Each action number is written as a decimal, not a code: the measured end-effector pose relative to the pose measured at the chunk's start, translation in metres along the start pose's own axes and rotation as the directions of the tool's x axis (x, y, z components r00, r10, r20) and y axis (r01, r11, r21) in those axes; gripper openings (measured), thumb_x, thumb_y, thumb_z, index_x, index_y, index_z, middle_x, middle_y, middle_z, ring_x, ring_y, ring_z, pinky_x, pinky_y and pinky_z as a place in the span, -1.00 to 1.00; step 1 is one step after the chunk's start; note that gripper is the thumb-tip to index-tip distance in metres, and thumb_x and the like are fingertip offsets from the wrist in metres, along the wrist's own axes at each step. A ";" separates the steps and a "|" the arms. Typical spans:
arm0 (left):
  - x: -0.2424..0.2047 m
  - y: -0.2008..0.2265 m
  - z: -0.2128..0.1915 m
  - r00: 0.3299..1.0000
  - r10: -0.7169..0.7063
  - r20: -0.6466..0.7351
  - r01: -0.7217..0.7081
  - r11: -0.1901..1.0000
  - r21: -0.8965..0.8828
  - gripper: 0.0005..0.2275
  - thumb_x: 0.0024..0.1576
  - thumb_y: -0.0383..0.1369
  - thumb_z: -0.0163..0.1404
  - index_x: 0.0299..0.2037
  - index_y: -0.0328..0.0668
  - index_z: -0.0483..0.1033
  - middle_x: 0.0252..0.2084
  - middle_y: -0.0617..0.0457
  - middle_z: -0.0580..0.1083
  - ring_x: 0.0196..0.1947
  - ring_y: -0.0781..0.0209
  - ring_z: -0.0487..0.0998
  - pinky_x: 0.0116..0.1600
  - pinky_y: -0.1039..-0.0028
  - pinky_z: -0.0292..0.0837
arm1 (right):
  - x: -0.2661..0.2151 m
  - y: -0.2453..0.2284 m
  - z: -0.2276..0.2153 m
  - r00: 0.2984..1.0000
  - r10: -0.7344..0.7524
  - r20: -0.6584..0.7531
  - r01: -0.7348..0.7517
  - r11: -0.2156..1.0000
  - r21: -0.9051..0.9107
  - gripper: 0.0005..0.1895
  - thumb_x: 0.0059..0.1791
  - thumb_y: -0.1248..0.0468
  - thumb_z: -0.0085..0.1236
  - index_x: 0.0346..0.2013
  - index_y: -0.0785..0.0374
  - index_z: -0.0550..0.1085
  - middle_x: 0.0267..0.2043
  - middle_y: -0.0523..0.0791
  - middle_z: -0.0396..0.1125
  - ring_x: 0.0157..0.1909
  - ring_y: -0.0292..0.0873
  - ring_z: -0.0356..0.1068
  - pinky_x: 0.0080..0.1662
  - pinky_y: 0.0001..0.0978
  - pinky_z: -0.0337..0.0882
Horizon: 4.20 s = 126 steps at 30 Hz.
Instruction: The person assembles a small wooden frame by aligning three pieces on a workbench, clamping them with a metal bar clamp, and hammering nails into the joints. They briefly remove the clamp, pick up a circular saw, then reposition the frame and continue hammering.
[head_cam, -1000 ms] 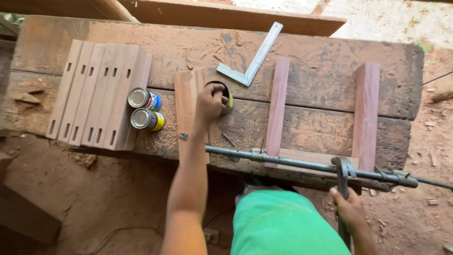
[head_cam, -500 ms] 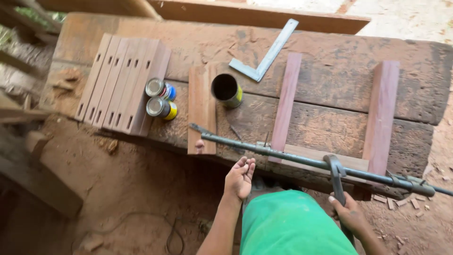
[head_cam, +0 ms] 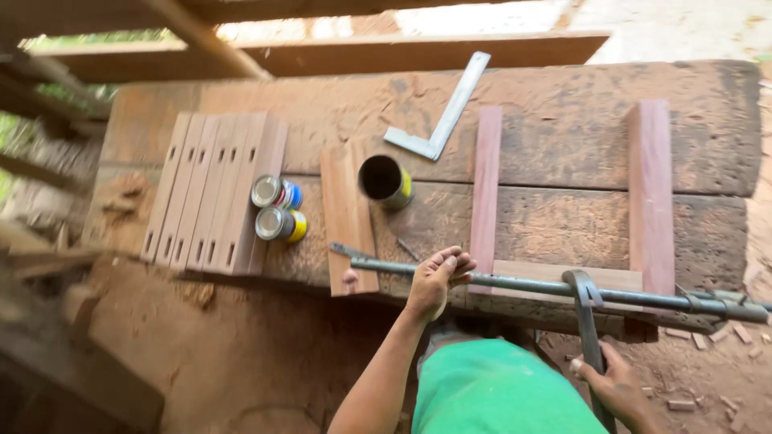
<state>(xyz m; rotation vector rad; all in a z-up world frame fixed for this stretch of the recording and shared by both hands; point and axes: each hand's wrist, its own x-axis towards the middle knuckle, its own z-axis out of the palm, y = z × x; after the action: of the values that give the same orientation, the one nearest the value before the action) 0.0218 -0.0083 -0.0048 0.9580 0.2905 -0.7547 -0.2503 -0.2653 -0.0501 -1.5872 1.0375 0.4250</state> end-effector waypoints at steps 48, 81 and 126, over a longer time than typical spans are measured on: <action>0.144 -0.048 -0.045 0.715 -0.074 0.695 -0.662 -0.392 0.639 -0.90 0.06 -0.02 0.02 -0.38 0.48 0.60 -0.29 0.51 0.58 0.04 0.47 0.51 0.17 0.34 0.32 | -0.008 0.019 0.106 0.909 -0.004 -0.417 0.035 0.997 0.068 -0.72 0.10 0.07 0.11 0.01 0.13 0.49 -0.52 0.03 0.39 -0.43 0.06 0.47 -0.27 -0.03 0.44; 0.123 -0.016 -0.008 0.783 -0.275 0.558 -0.620 -0.423 0.661 -0.80 0.14 -0.02 0.06 -0.22 0.33 0.73 -0.11 0.43 0.62 0.01 0.31 0.42 0.16 0.30 0.22 | -0.053 -0.022 0.127 0.897 -0.422 -0.130 0.372 0.881 -0.293 -0.69 0.06 0.27 -0.04 0.00 0.45 0.30 -0.53 -0.07 0.37 -0.73 -0.20 0.33 -0.74 -0.46 0.39; 0.072 -0.042 -0.062 0.932 -0.117 0.344 -0.353 -0.518 0.779 0.03 -0.05 0.15 0.10 0.57 0.00 -0.23 0.20 0.06 0.45 0.15 -0.01 0.51 0.15 0.12 0.42 | -0.069 -0.034 0.112 0.388 -0.747 -0.540 0.707 0.617 -0.345 -0.68 -0.04 0.10 0.16 -0.21 0.31 0.49 -0.60 -0.11 0.40 -0.58 -0.08 0.45 -0.42 -0.31 0.44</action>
<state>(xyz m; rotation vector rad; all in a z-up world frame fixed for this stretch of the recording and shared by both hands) 0.0498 -0.0041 -0.1047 2.6624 -1.2322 -0.7375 -0.2326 -0.1363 -0.0118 -2.1250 0.6617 -0.7968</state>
